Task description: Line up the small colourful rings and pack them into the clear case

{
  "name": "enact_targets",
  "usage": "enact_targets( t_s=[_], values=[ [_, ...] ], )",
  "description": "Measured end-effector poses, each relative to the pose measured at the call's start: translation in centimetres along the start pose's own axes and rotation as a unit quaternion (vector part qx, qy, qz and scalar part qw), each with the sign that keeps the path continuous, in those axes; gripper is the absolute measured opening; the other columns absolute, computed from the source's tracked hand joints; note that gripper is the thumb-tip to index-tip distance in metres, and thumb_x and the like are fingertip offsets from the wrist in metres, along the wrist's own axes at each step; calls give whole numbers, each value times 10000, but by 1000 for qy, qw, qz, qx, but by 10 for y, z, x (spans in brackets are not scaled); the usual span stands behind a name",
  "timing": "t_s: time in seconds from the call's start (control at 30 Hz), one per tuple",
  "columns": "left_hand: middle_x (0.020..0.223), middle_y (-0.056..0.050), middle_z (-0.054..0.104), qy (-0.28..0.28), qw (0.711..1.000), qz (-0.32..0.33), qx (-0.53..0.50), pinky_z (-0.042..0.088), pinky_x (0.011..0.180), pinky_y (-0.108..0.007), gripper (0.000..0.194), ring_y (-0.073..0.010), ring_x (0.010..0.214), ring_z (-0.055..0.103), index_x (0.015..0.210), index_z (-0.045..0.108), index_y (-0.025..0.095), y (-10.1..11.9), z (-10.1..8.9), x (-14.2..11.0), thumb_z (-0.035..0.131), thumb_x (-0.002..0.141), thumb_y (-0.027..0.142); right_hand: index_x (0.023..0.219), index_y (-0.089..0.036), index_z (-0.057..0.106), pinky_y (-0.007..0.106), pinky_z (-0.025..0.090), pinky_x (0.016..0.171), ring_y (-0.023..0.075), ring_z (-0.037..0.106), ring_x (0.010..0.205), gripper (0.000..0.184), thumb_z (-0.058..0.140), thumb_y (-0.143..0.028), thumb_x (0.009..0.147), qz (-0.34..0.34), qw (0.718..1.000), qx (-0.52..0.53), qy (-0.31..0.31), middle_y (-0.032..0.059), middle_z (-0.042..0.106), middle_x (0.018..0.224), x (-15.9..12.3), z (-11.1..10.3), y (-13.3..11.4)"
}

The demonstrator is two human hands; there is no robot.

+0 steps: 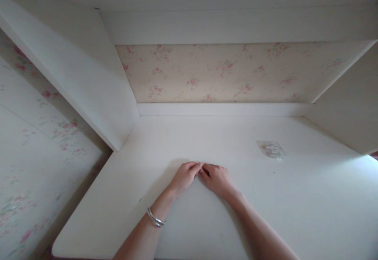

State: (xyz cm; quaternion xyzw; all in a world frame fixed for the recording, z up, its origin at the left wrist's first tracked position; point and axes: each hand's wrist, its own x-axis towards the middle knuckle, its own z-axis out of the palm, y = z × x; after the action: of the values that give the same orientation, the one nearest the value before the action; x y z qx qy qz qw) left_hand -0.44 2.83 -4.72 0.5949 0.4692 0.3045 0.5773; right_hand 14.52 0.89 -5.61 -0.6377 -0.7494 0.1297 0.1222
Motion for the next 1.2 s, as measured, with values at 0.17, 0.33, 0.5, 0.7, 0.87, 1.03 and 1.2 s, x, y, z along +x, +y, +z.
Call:
enact_targets(
  t_s=[0.17, 0.33, 0.5, 0.7, 0.87, 1.03, 1.2],
  values=[
    [538, 42, 361, 1, 1000, 10, 1, 222, 497, -245, 418, -101, 516, 316, 633, 505, 166, 0, 0, 0, 447, 819, 535, 794, -236, 628, 248, 244, 562, 131, 593, 673, 368, 339, -408, 942, -7, 1000, 0, 11, -3, 690, 814, 0, 3, 1],
    [528, 45, 362, -4, 1000, 16, 5, 221, 499, -248, 404, -98, 508, 318, 624, 494, 167, 0, -1, 0, 452, 827, 514, 794, -231, 619, 247, 236, 560, 133, 596, 678, 373, 331, -414, 943, -7, 1000, -1, 10, -3, 690, 817, 0, 3, 2],
    [534, 45, 366, -4, 1000, 16, 11, 222, 503, -247, 401, -98, 515, 324, 618, 478, 168, 0, -1, 0, 450, 829, 507, 794, -231, 611, 251, 230, 557, 132, 598, 678, 364, 333, -413, 941, -12, 1000, -3, 13, -7, 689, 813, 0, 4, 2],
    [533, 50, 360, -8, 1000, 22, 18, 221, 503, -240, 408, -95, 519, 318, 623, 476, 165, -2, -1, 2, 441, 836, 511, 806, -226, 616, 251, 226, 554, 130, 594, 678, 378, 321, -421, 942, -9, 1000, 0, 7, 3, 689, 819, 1, 4, 3],
    [538, 53, 367, -10, 1000, 20, 19, 227, 511, -238, 414, -93, 521, 325, 643, 502, 159, -3, -1, 2, 439, 840, 517, 789, -228, 604, 245, 221, 556, 130, 585, 664, 382, 314, -424, 944, -15, 1000, 1, 14, 2, 690, 810, 1, 5, 3],
    [537, 55, 361, -8, 1000, 24, 13, 227, 510, -242, 416, -90, 511, 313, 646, 509, 158, -3, 0, 2, 438, 844, 517, 781, -229, 596, 247, 214, 547, 129, 586, 651, 374, 319, -422, 943, -23, 999, 5, 23, -7, 685, 789, 0, 5, 4],
    [551, 50, 379, -7, 1000, 24, 9, 241, 518, -239, 407, -94, 529, 330, 647, 515, 158, 0, -1, 0, 446, 841, 508, 776, -226, 599, 251, 210, 546, 129, 587, 650, 359, 336, -408, 939, -20, 1000, 2, 24, -6, 685, 790, 0, 5, 5]
  ],
)
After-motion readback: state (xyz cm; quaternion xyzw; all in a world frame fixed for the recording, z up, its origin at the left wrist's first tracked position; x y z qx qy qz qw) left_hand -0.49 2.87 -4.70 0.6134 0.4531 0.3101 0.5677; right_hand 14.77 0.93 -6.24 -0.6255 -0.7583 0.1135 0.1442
